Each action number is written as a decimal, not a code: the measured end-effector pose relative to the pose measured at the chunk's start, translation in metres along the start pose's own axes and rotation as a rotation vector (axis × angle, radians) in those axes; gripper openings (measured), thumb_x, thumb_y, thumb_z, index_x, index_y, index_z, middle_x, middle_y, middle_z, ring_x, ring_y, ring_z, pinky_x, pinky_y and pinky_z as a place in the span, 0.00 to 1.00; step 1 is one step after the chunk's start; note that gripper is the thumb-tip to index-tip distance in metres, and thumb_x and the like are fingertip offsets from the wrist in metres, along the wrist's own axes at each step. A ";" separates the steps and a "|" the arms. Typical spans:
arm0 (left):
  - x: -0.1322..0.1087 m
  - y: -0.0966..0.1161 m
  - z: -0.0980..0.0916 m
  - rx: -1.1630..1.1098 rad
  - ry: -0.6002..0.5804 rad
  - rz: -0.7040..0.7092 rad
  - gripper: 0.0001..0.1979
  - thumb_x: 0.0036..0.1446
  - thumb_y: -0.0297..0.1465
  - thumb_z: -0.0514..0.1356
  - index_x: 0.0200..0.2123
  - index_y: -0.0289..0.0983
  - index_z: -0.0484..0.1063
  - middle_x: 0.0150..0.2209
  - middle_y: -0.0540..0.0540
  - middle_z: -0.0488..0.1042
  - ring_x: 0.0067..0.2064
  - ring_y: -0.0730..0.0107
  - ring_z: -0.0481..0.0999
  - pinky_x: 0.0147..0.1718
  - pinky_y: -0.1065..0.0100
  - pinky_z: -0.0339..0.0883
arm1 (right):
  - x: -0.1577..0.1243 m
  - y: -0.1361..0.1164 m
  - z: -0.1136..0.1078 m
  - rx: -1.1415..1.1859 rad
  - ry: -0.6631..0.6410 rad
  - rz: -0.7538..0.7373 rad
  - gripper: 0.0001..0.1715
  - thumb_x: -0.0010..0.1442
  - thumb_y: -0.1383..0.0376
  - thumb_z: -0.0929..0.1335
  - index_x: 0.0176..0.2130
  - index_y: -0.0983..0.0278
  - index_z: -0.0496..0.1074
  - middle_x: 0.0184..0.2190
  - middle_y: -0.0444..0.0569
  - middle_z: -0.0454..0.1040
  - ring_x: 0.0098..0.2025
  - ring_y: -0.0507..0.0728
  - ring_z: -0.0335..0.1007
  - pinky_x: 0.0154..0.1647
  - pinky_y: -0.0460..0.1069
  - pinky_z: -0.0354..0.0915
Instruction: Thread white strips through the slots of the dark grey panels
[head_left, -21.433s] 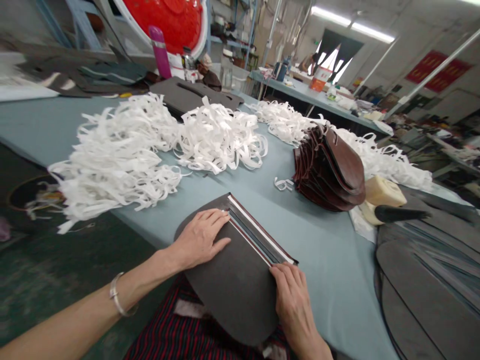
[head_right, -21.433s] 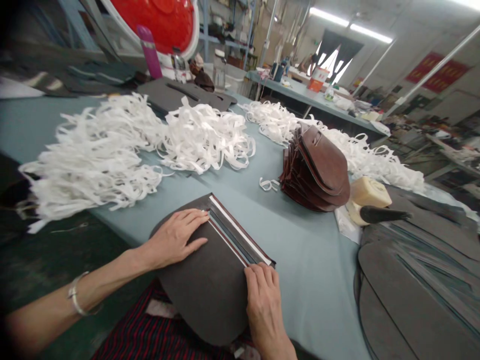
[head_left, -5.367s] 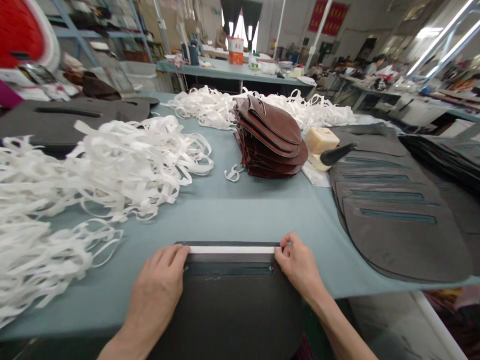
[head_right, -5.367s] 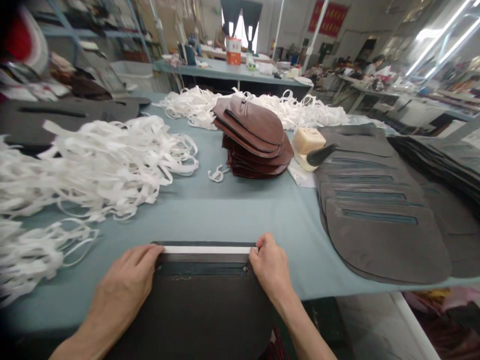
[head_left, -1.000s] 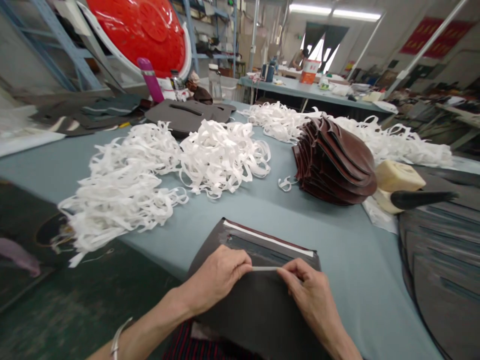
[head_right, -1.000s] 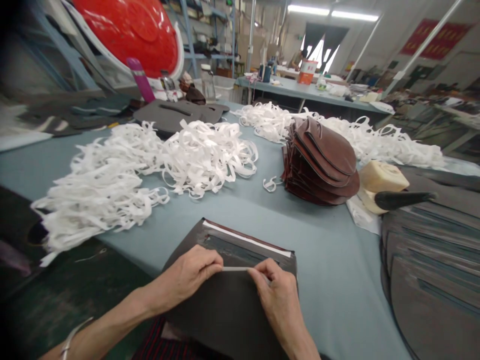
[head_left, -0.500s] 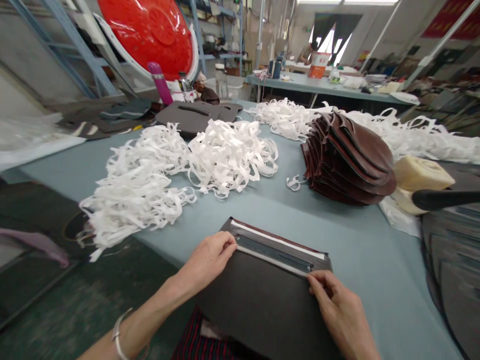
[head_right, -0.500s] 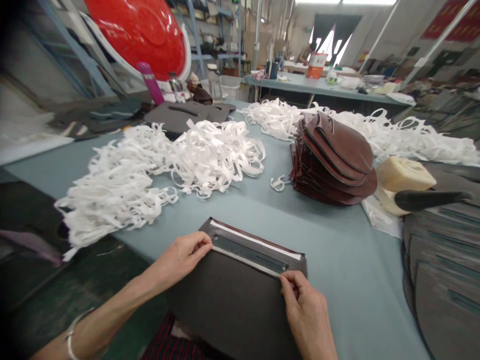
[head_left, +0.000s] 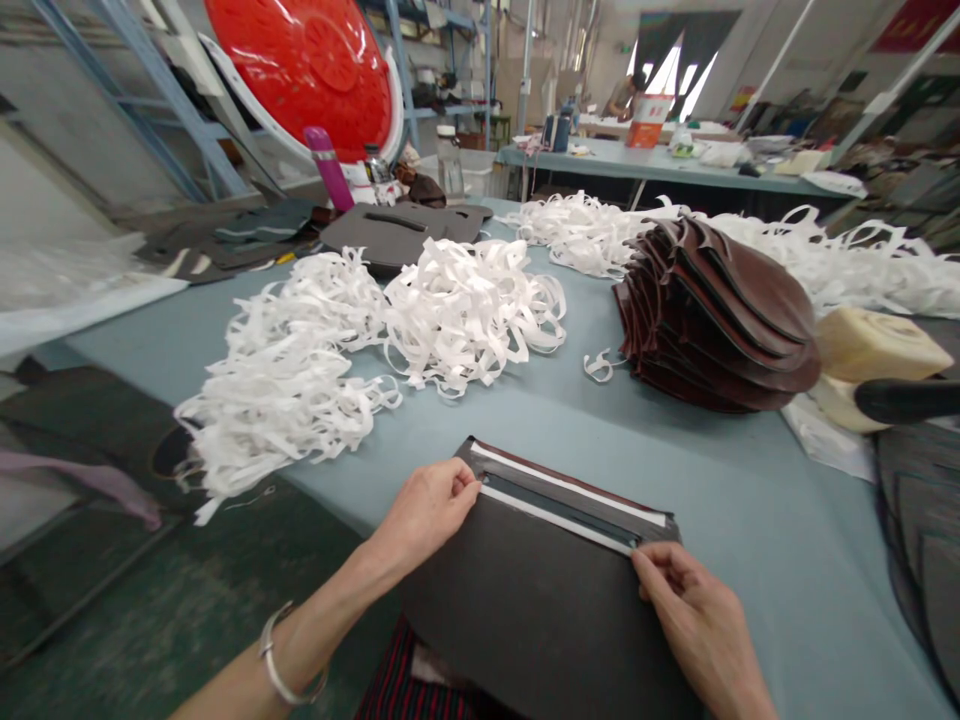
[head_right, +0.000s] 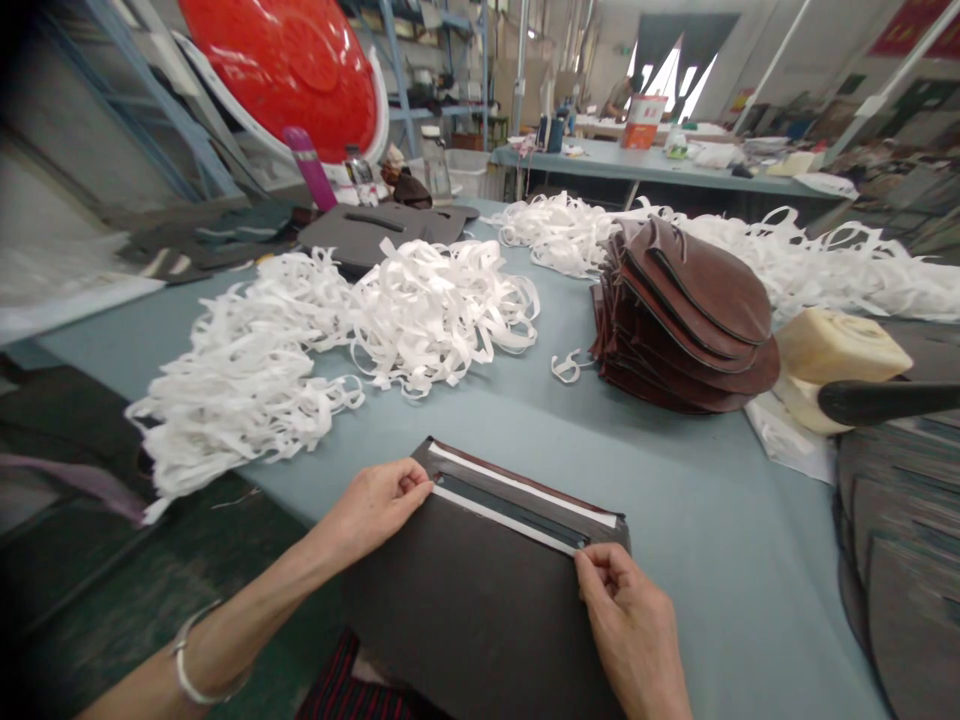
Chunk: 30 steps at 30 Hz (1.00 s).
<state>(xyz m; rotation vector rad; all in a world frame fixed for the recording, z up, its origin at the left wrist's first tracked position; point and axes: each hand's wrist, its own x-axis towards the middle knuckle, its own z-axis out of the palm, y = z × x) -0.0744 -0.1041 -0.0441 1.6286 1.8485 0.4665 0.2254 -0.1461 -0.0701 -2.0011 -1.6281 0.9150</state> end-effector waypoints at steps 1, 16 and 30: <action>0.000 0.000 0.001 0.008 0.003 -0.004 0.10 0.57 0.35 0.53 0.28 0.38 0.71 0.24 0.51 0.74 0.28 0.71 0.72 0.28 0.71 0.56 | 0.000 0.000 0.000 0.006 0.002 0.000 0.24 0.57 0.44 0.60 0.32 0.60 0.70 0.21 0.42 0.68 0.25 0.53 0.64 0.26 0.45 0.57; -0.015 -0.007 0.030 0.256 0.301 0.340 0.07 0.62 0.27 0.50 0.37 0.38 0.67 0.36 0.46 0.71 0.40 0.65 0.71 0.39 0.65 0.64 | 0.003 -0.004 -0.009 -0.019 -0.022 0.055 0.18 0.56 0.51 0.63 0.26 0.61 0.70 0.17 0.41 0.68 0.21 0.51 0.63 0.24 0.45 0.55; -0.049 -0.008 0.049 0.750 0.254 0.548 0.27 0.58 0.37 0.56 0.61 0.52 0.57 0.54 0.35 0.64 0.53 0.44 0.64 0.44 0.49 0.64 | 0.004 -0.004 -0.009 0.150 0.040 0.102 0.08 0.51 0.63 0.64 0.24 0.64 0.68 0.15 0.40 0.66 0.19 0.48 0.58 0.19 0.42 0.50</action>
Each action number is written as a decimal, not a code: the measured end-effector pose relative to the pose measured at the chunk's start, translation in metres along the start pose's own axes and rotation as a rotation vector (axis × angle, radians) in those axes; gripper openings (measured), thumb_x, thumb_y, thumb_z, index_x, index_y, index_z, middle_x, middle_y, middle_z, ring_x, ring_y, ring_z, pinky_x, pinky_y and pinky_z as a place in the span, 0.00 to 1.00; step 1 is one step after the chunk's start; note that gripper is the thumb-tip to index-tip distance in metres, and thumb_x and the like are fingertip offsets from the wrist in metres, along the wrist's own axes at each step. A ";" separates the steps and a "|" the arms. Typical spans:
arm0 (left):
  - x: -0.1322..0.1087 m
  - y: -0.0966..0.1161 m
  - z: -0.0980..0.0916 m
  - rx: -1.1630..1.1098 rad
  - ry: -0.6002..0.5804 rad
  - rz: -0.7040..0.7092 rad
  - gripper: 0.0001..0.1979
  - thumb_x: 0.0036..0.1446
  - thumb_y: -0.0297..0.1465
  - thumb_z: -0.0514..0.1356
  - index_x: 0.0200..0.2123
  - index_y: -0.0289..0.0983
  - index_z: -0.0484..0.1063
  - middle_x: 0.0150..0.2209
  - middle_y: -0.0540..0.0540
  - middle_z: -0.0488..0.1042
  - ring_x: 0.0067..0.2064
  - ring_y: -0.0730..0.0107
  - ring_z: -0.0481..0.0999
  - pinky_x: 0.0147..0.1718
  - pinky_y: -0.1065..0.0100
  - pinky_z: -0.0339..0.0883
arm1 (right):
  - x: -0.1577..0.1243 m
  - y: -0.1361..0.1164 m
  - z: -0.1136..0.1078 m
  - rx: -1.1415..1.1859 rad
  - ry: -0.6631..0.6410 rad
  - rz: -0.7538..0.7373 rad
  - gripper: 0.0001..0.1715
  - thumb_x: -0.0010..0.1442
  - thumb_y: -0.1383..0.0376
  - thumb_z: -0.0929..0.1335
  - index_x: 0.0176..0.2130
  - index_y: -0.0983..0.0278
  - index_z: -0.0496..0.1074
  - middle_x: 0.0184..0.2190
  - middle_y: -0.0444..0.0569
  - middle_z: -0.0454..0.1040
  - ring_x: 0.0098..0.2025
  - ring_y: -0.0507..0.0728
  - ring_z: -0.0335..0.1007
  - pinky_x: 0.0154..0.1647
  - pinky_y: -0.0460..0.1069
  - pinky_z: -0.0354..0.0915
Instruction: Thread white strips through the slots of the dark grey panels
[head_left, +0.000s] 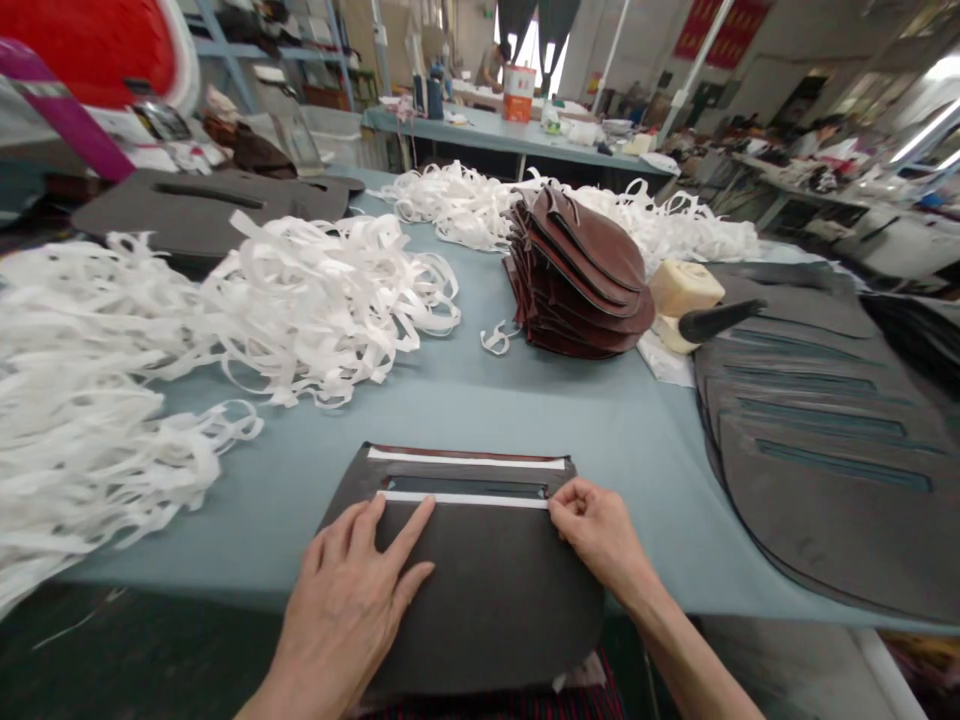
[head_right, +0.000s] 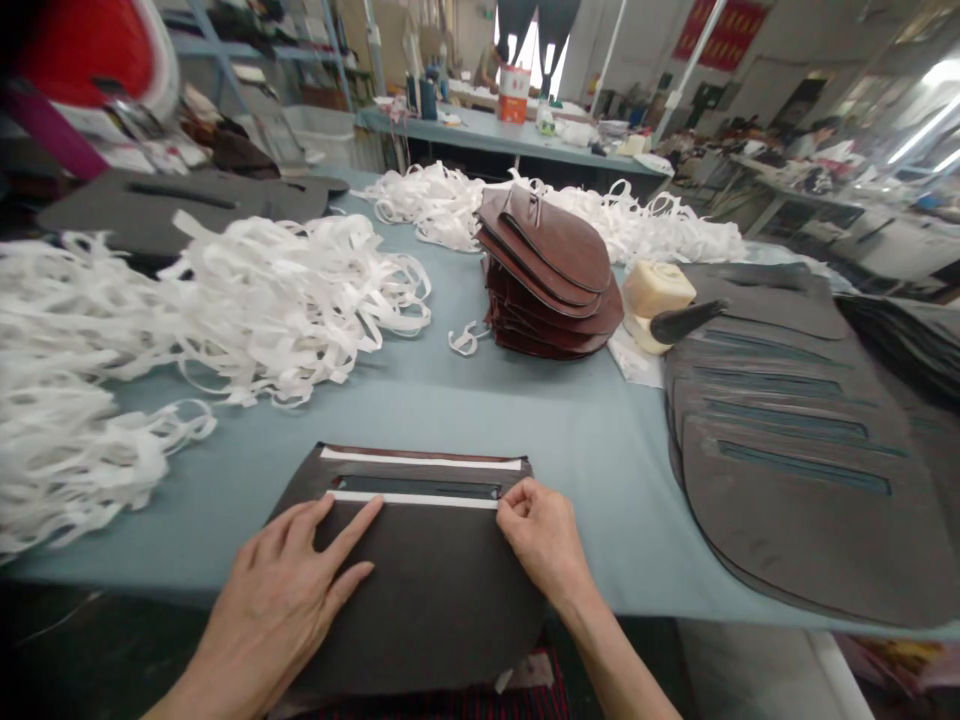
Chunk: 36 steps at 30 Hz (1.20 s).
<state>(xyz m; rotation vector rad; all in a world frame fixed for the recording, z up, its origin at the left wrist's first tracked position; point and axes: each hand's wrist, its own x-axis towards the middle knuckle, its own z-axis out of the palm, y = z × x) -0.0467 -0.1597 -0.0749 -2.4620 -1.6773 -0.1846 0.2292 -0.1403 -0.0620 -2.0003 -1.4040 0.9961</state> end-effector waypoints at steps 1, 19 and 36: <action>0.001 0.002 -0.001 0.005 -0.002 -0.005 0.27 0.58 0.37 0.56 0.61 0.53 0.58 0.53 0.35 0.64 0.53 0.43 0.64 0.44 0.48 0.64 | -0.001 -0.001 0.000 -0.011 0.009 -0.007 0.08 0.51 0.63 0.64 0.24 0.64 0.68 0.15 0.40 0.66 0.19 0.48 0.58 0.19 0.42 0.51; 0.015 0.033 -0.002 -0.132 -0.031 0.044 0.28 0.56 0.39 0.59 0.60 0.46 0.60 0.53 0.35 0.65 0.57 0.41 0.61 0.52 0.43 0.60 | -0.023 -0.019 0.033 -0.682 0.153 -0.732 0.19 0.60 0.74 0.59 0.47 0.63 0.69 0.41 0.54 0.70 0.39 0.58 0.65 0.35 0.51 0.60; 0.056 -0.074 -0.025 -0.793 -0.095 -0.484 0.22 0.55 0.33 0.57 0.54 0.40 0.61 0.40 0.46 0.74 0.44 0.60 0.74 0.43 0.62 0.65 | 0.008 -0.049 0.081 -0.279 0.055 -0.983 0.09 0.64 0.72 0.60 0.42 0.63 0.66 0.38 0.51 0.67 0.41 0.58 0.62 0.43 0.54 0.61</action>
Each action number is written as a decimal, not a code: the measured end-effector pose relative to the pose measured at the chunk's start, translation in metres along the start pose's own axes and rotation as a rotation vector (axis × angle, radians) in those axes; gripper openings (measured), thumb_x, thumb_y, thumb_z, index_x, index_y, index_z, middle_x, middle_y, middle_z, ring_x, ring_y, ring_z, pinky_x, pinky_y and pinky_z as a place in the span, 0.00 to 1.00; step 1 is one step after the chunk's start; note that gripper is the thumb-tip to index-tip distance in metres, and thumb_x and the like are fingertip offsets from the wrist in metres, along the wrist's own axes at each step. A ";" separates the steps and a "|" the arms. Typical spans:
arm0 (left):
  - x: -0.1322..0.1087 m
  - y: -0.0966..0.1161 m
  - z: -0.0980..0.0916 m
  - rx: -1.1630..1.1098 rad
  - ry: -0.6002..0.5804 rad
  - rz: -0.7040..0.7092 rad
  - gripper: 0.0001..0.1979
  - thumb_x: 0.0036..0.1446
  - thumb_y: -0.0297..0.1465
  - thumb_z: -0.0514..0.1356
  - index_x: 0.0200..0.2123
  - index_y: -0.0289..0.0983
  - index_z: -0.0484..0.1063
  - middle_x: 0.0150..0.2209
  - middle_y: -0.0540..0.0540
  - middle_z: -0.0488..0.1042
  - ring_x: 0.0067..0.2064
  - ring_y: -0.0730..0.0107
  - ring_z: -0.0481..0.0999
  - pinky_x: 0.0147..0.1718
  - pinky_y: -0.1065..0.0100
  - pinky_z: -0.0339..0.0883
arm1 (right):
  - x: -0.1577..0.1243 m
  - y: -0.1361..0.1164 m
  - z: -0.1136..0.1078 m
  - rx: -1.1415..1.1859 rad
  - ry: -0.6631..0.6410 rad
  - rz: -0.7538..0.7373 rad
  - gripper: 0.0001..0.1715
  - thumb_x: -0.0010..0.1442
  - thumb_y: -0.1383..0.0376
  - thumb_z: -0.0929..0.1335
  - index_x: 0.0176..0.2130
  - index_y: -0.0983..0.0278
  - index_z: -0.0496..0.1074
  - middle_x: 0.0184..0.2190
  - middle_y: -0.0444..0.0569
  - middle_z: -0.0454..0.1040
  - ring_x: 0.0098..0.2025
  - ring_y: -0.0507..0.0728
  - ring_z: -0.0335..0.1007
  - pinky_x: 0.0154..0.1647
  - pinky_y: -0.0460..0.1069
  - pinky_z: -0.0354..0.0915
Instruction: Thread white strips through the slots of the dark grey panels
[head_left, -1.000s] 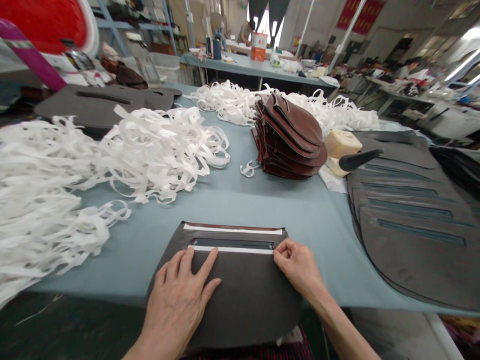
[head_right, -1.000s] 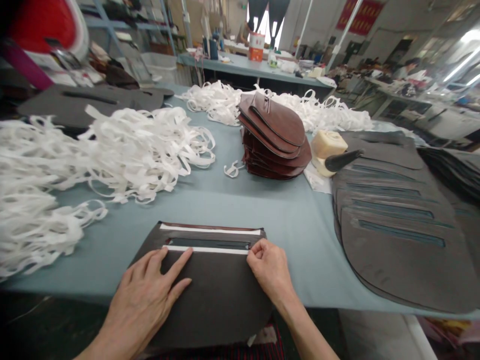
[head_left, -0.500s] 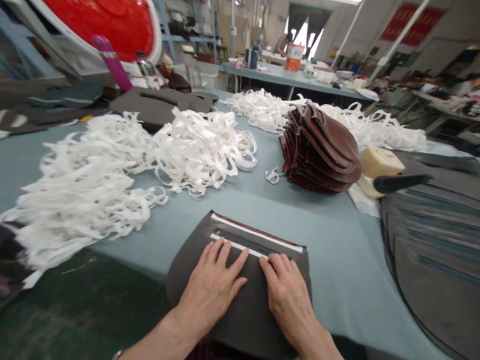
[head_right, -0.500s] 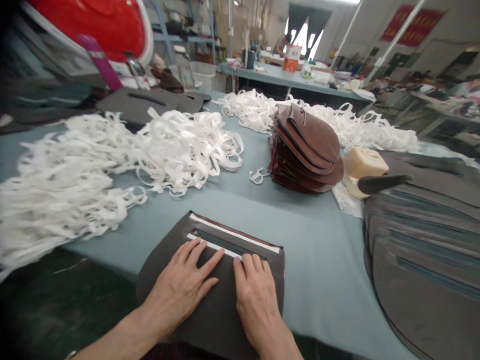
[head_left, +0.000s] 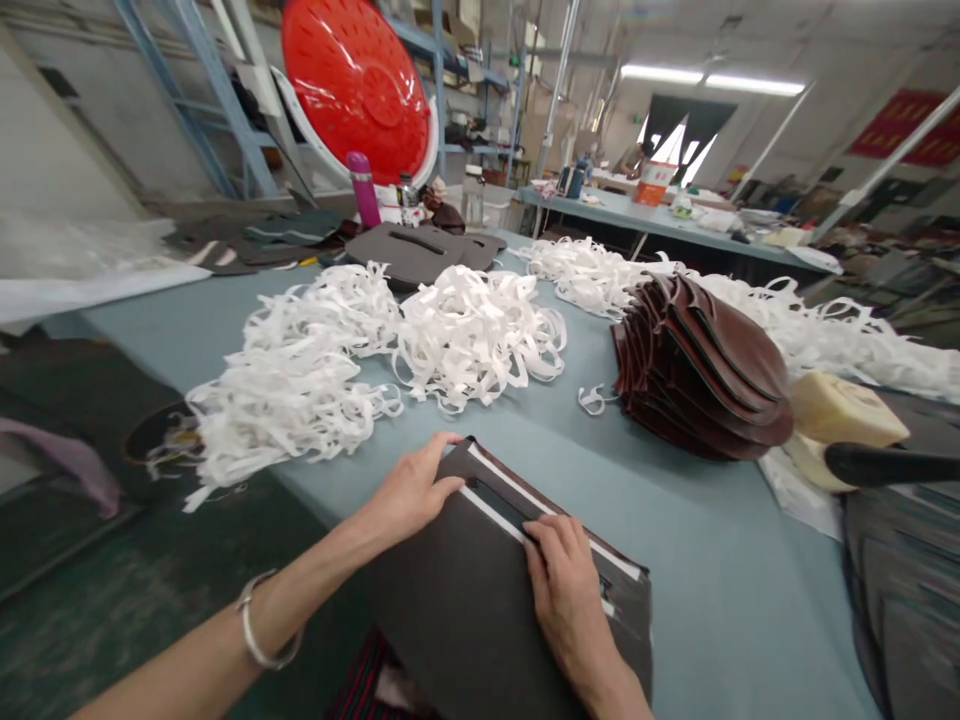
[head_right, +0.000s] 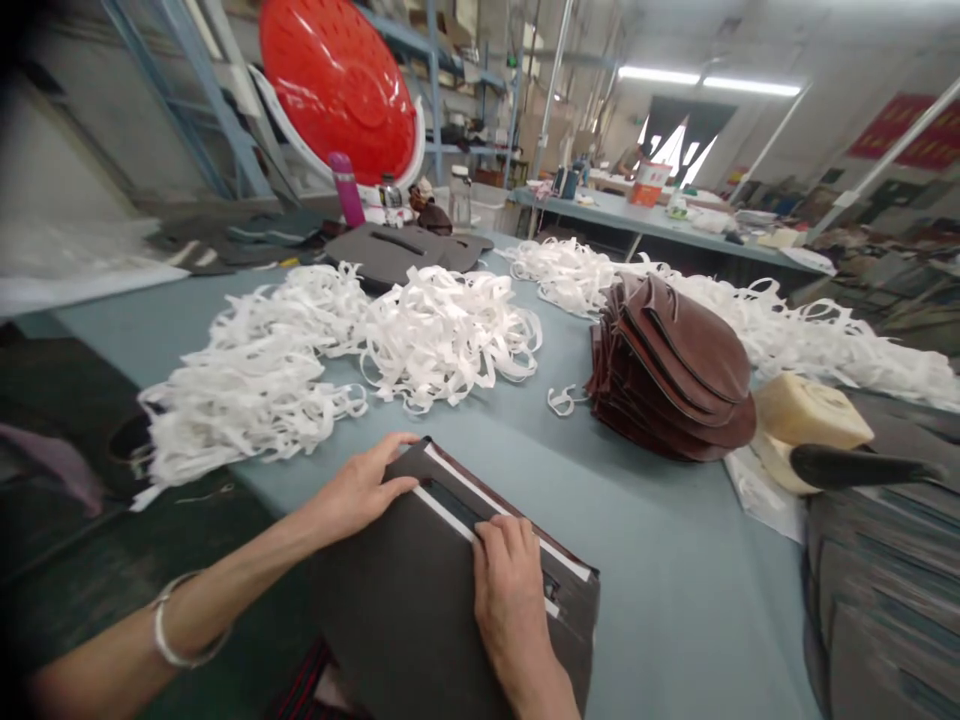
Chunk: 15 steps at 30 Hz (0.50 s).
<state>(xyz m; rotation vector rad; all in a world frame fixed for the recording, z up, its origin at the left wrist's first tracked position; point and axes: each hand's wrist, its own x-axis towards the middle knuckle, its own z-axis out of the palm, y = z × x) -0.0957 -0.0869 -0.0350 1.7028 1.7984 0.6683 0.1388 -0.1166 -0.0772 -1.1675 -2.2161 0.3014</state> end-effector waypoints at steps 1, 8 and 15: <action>0.001 0.006 -0.007 -0.031 -0.009 -0.007 0.21 0.55 0.33 0.57 0.53 0.41 0.62 0.38 0.48 0.74 0.42 0.62 0.75 0.42 0.63 0.65 | 0.000 0.000 -0.001 -0.010 0.003 0.012 0.09 0.65 0.71 0.60 0.44 0.63 0.66 0.39 0.51 0.68 0.41 0.58 0.62 0.43 0.55 0.61; 0.005 0.007 -0.005 0.106 0.181 0.142 0.19 0.53 0.31 0.60 0.49 0.39 0.64 0.41 0.46 0.71 0.46 0.60 0.70 0.45 0.60 0.61 | -0.002 0.005 -0.002 -0.156 0.031 0.123 0.10 0.66 0.65 0.60 0.33 0.61 0.65 0.30 0.47 0.67 0.34 0.57 0.62 0.37 0.53 0.58; -0.026 -0.016 0.040 0.074 0.222 0.291 0.05 0.58 0.29 0.56 0.40 0.38 0.64 0.40 0.46 0.68 0.44 0.62 0.67 0.45 0.58 0.63 | 0.020 -0.006 0.021 -0.224 0.044 0.041 0.12 0.66 0.67 0.59 0.32 0.61 0.67 0.29 0.48 0.67 0.35 0.58 0.63 0.36 0.52 0.57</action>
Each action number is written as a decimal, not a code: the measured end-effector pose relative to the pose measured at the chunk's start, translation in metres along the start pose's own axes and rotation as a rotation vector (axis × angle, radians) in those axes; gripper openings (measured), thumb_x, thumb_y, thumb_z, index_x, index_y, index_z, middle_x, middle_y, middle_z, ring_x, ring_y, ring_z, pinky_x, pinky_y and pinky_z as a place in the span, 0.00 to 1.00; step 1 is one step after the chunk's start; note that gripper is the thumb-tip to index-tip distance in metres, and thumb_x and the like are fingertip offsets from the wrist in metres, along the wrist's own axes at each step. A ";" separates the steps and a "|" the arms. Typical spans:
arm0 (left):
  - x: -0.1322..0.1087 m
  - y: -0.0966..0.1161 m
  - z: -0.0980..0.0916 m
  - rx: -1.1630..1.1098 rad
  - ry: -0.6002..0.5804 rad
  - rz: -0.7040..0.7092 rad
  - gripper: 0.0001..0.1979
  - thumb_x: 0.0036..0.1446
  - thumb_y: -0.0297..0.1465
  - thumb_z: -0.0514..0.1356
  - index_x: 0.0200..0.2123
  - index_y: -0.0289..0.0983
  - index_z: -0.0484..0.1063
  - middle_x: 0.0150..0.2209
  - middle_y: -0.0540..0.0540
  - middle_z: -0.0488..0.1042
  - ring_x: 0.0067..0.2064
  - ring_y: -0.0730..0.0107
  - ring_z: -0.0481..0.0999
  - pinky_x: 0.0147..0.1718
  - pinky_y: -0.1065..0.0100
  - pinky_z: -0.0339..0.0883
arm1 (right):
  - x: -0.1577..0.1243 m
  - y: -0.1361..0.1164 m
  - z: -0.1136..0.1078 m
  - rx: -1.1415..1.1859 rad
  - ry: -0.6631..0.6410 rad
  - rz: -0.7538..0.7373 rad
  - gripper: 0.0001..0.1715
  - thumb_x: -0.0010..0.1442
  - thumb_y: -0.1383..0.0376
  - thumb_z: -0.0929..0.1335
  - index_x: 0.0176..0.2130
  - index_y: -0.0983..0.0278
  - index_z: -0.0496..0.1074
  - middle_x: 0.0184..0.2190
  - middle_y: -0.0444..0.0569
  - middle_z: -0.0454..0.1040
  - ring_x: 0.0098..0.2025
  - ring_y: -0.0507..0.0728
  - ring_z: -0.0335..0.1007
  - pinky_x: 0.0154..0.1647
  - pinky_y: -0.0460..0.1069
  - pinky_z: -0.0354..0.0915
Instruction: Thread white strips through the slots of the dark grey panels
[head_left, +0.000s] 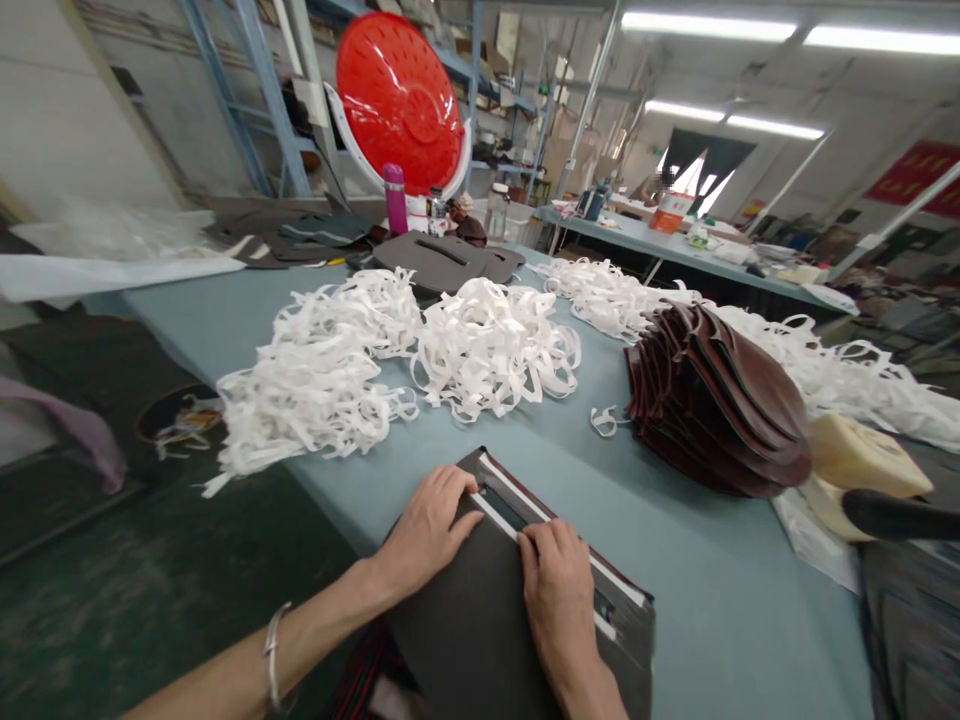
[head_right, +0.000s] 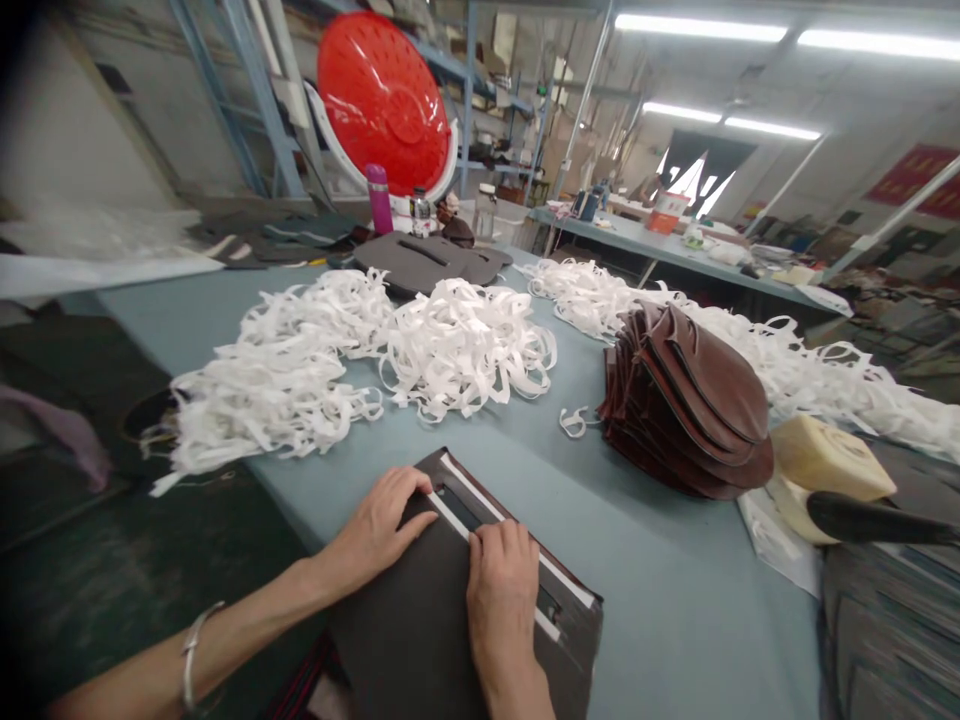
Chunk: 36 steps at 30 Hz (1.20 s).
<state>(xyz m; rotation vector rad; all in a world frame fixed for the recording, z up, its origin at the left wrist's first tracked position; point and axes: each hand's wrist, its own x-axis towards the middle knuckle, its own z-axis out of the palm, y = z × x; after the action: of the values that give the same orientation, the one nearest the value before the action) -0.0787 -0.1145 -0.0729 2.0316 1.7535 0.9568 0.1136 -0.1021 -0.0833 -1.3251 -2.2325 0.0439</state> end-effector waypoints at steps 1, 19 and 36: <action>-0.001 0.001 -0.001 -0.011 0.010 -0.005 0.06 0.58 0.29 0.56 0.40 0.38 0.64 0.40 0.46 0.68 0.44 0.62 0.67 0.45 0.58 0.63 | 0.006 -0.004 0.005 0.009 -0.008 -0.013 0.11 0.65 0.68 0.60 0.33 0.62 0.68 0.30 0.49 0.68 0.35 0.58 0.63 0.36 0.51 0.57; -0.007 -0.010 -0.005 0.342 -0.131 0.314 0.18 0.61 0.22 0.52 0.53 0.36 0.67 0.55 0.42 0.68 0.57 0.60 0.63 0.54 0.56 0.62 | -0.002 -0.017 -0.013 -0.244 -0.187 -0.281 0.15 0.60 0.77 0.59 0.40 0.70 0.72 0.33 0.55 0.69 0.36 0.60 0.61 0.36 0.55 0.64; -0.007 0.000 -0.007 0.315 -0.185 0.454 0.15 0.63 0.25 0.51 0.52 0.36 0.67 0.48 0.43 0.72 0.54 0.66 0.66 0.54 0.60 0.63 | -0.053 0.035 -0.037 -0.029 -0.089 -0.157 0.14 0.64 0.74 0.60 0.47 0.67 0.68 0.40 0.54 0.69 0.41 0.59 0.62 0.42 0.56 0.63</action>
<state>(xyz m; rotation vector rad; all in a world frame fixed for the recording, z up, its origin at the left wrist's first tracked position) -0.0835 -0.1226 -0.0699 2.6983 1.4462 0.5984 0.1784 -0.1362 -0.0849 -1.1793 -2.4136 0.0139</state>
